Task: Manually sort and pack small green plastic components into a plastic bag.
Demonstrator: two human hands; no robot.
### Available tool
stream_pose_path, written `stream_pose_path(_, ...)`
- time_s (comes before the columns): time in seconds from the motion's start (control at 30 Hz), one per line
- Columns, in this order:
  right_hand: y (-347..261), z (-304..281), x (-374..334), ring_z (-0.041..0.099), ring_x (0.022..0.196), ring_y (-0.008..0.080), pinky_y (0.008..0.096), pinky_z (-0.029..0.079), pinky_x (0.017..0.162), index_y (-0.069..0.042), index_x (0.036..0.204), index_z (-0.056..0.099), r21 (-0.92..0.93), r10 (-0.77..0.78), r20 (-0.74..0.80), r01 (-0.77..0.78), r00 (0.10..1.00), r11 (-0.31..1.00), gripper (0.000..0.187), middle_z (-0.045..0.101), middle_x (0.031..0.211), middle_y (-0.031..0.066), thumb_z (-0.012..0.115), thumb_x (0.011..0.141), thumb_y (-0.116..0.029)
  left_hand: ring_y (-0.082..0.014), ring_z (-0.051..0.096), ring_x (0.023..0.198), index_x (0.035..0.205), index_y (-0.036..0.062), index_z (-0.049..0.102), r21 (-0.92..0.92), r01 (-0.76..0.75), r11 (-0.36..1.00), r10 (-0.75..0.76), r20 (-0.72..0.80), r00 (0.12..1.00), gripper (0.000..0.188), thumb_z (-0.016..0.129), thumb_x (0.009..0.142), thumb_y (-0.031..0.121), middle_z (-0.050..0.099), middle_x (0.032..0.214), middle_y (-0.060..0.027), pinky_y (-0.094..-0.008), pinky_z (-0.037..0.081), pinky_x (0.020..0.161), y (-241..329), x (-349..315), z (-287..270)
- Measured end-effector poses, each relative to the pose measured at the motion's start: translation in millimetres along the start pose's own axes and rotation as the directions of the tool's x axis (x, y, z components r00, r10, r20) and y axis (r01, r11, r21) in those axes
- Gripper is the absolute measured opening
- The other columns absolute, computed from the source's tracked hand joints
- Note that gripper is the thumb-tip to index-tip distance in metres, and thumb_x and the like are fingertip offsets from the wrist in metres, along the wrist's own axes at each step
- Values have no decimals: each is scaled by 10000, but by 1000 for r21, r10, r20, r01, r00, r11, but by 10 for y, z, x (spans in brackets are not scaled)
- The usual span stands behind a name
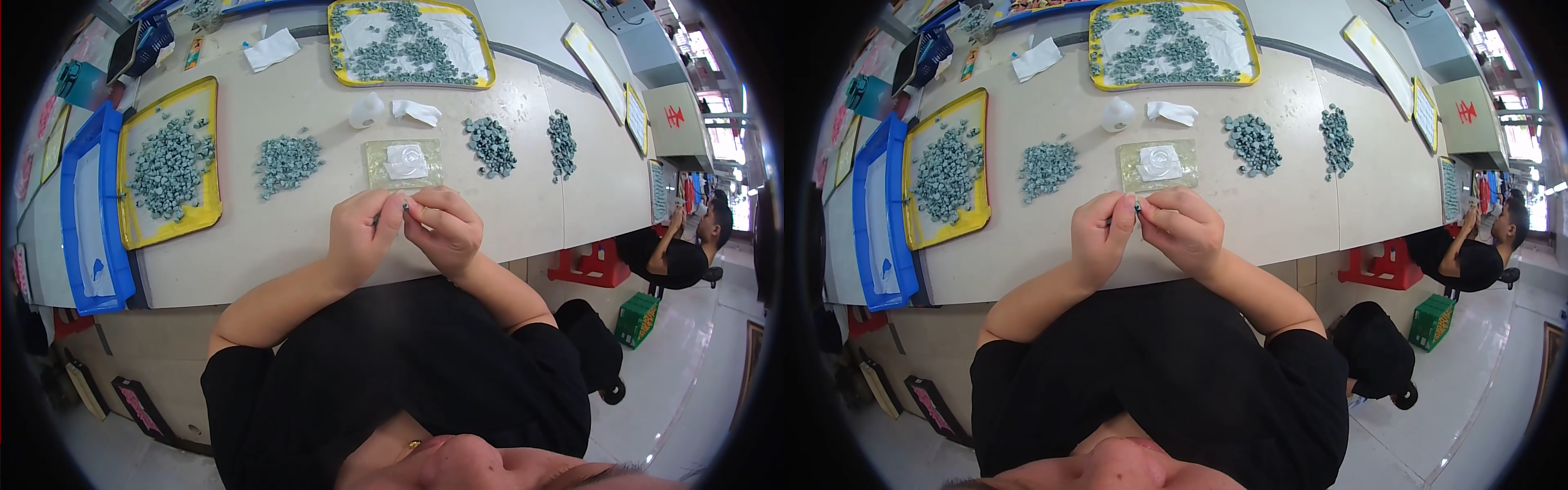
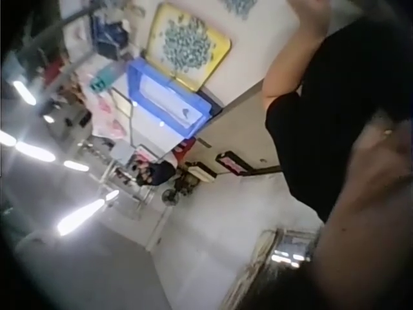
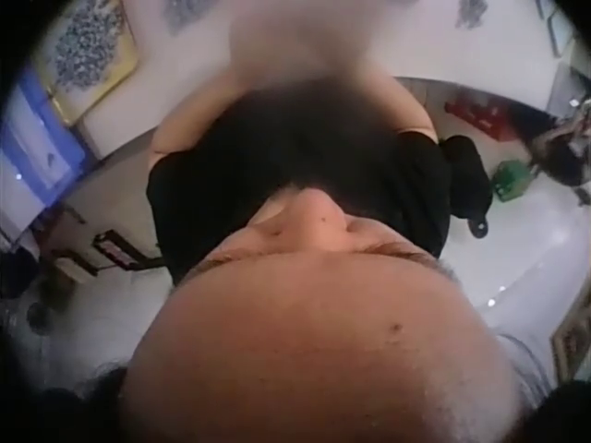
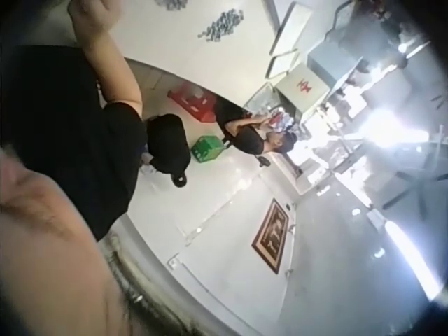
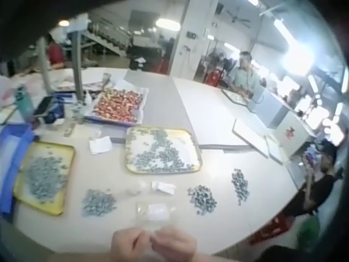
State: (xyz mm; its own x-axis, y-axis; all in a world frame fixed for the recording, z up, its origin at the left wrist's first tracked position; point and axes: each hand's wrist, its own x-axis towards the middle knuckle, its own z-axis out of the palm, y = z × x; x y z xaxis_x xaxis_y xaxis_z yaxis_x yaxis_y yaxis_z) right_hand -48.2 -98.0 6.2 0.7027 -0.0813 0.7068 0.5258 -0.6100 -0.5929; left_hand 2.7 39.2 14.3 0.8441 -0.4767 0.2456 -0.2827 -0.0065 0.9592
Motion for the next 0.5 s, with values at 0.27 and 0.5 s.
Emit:
stream_pose_path(0.27,97,-232,190,614,696,209,286,501,595,-6,858,651,10,45,251,-49,967,999,228,635,826,106,713,661,91,-155,490,529,785,-19,599,-68,198,978,-187,140,972,265,513,923,190,535,604,-111,-294,388,509,-3,109,-89)
stream_pose_path(0.5,146,-356,134,622,731,215,283,503,620,-35,929,671,-161,215,330,-170,919,972,187,639,852,83,680,749,16,-192,466,514,728,-30,574,244,363,899,-417,228,880,368,494,929,267,502,557,-108,-325,386,506,-54,248,-252)
